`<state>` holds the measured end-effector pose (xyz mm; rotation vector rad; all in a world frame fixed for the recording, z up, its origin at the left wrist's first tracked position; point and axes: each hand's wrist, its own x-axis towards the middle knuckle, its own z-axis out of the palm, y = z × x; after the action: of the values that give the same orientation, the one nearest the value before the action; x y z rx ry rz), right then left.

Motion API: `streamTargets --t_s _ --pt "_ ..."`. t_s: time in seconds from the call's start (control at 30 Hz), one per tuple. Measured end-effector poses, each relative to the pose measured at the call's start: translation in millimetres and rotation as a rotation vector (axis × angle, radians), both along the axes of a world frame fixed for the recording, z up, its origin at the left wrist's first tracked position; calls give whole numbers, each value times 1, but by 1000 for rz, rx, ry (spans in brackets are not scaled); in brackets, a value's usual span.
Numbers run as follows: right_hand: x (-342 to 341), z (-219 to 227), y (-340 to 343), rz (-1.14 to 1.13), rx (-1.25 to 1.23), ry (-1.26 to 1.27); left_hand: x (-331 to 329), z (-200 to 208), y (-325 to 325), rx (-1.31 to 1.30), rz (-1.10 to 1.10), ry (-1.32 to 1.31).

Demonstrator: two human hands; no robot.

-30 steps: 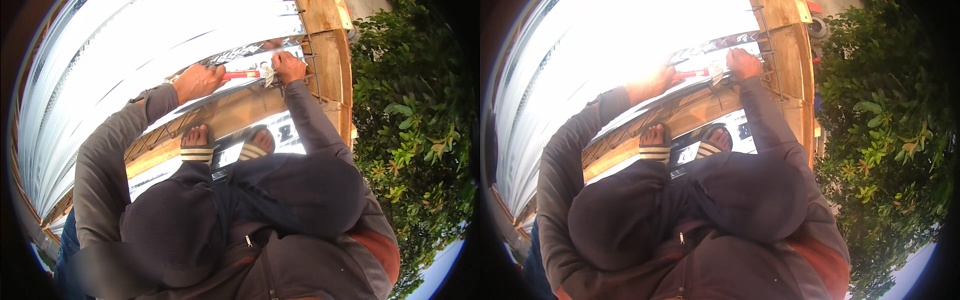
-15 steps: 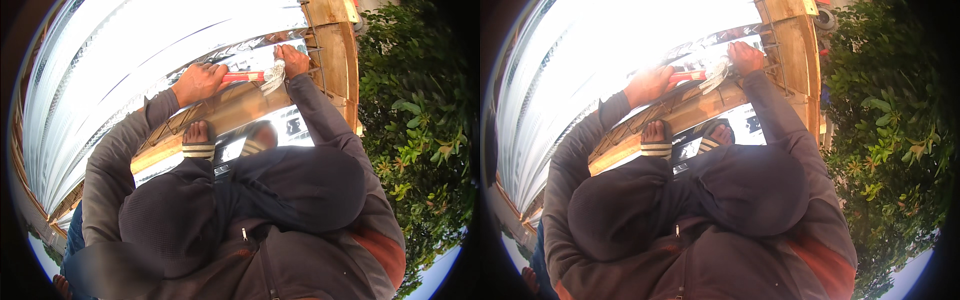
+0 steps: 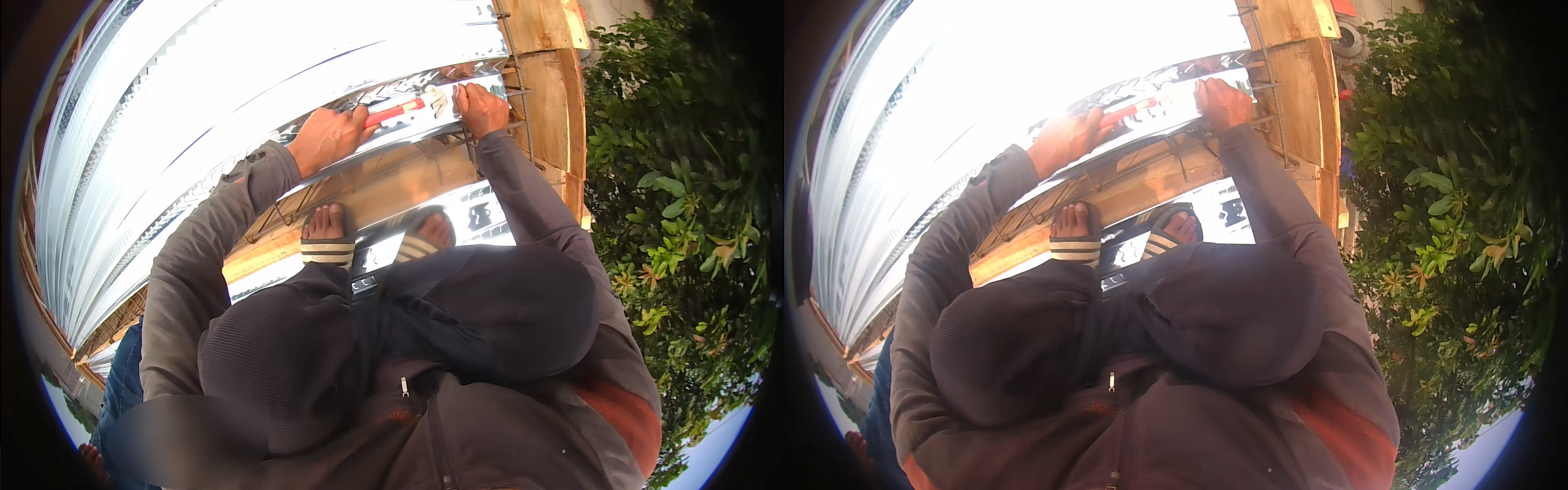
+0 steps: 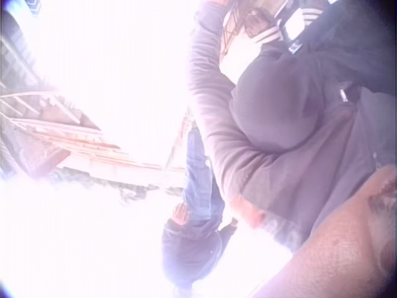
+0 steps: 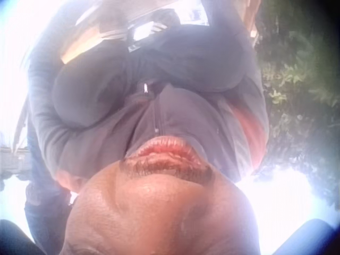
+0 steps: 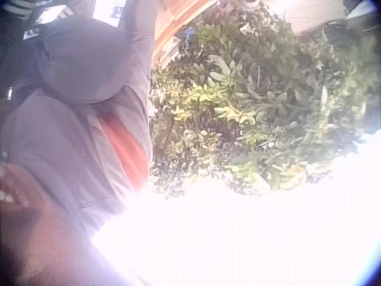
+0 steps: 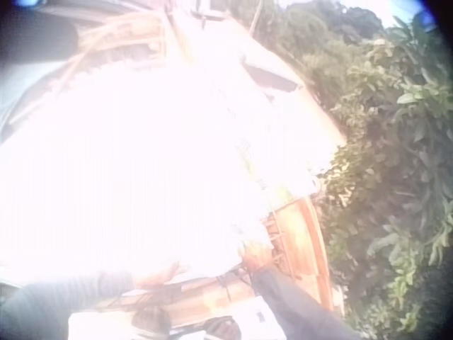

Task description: The person hammers nails into corrugated metal sheets on a roof, securing them to wooden beams. The person retrieves nails from a bucket and uses a hammer to fasten the sheets in place.

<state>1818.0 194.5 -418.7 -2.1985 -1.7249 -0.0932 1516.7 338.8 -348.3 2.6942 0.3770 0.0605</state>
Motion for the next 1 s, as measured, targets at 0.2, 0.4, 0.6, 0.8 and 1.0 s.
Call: streamTargets --t_s 0.2,0.4,0.6,0.8,1.0 --pt "-1 6 5 -1 4 14 -14 6 3 -24 -59 -210" --pt "6 4 10 21 -30 34 31 5 -10 -51 6 -86" --pt "-2 7 12 1 26 -1 14 -16 -5 -17 37 56" --pt "-2 3 3 20 19 35 18 10 -24 -29 40 -102" --pt "-4 15 -3 -24 -161 58 34 -3 -34 20 86 127"
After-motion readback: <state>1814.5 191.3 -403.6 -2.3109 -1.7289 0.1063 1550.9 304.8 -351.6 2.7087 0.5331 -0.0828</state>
